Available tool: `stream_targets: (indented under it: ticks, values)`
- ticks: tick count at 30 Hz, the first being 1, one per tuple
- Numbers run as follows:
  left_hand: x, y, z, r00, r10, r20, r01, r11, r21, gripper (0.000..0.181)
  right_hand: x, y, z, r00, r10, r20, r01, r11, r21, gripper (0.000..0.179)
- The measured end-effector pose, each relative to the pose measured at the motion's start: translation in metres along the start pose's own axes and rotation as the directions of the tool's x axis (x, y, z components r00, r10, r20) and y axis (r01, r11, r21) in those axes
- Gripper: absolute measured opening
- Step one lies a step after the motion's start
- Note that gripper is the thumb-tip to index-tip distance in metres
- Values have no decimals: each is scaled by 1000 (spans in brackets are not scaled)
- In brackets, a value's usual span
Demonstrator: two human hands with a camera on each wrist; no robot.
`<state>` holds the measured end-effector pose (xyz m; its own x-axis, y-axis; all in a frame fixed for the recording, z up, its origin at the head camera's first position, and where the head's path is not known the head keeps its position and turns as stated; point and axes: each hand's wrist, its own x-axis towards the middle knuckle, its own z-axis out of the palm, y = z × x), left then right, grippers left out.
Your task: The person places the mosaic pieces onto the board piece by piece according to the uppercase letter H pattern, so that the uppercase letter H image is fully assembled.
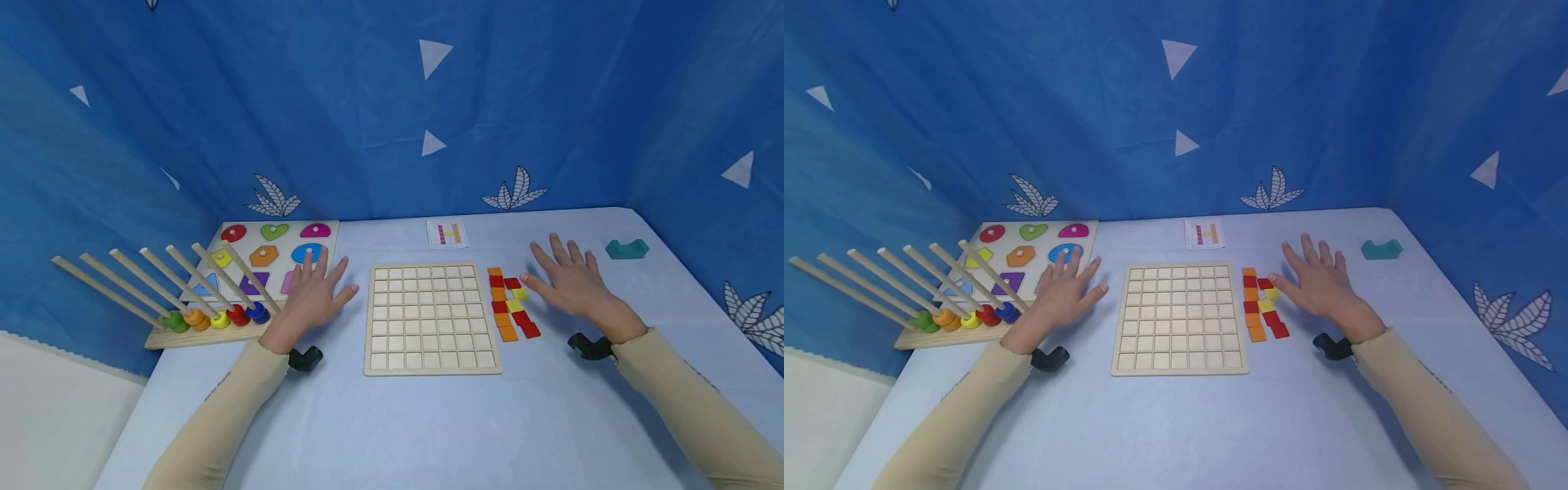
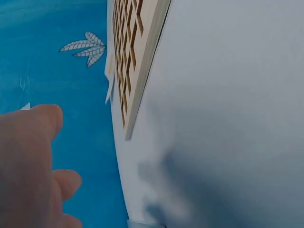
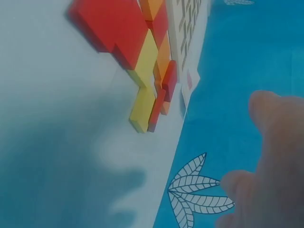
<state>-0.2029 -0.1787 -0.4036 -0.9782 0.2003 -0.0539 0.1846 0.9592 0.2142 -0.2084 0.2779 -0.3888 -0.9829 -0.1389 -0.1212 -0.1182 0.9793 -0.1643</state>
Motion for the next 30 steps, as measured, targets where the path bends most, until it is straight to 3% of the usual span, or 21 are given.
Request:
stream_targets:
  ticks: [16,25,30]
  values:
    - [-33,17,18,998,61,23,-61,998,19,71,1,1,12,999,-10,40,8,999,39,91]
    - [-50,20,30,992,108,69,-105,994,-42,68,0,1,19,999,-25,42,22,997,72,91]
    - [-58,19,35,992,101,82,-94,992,-79,68,0,1,22,999,-24,43,21,997,72,91]
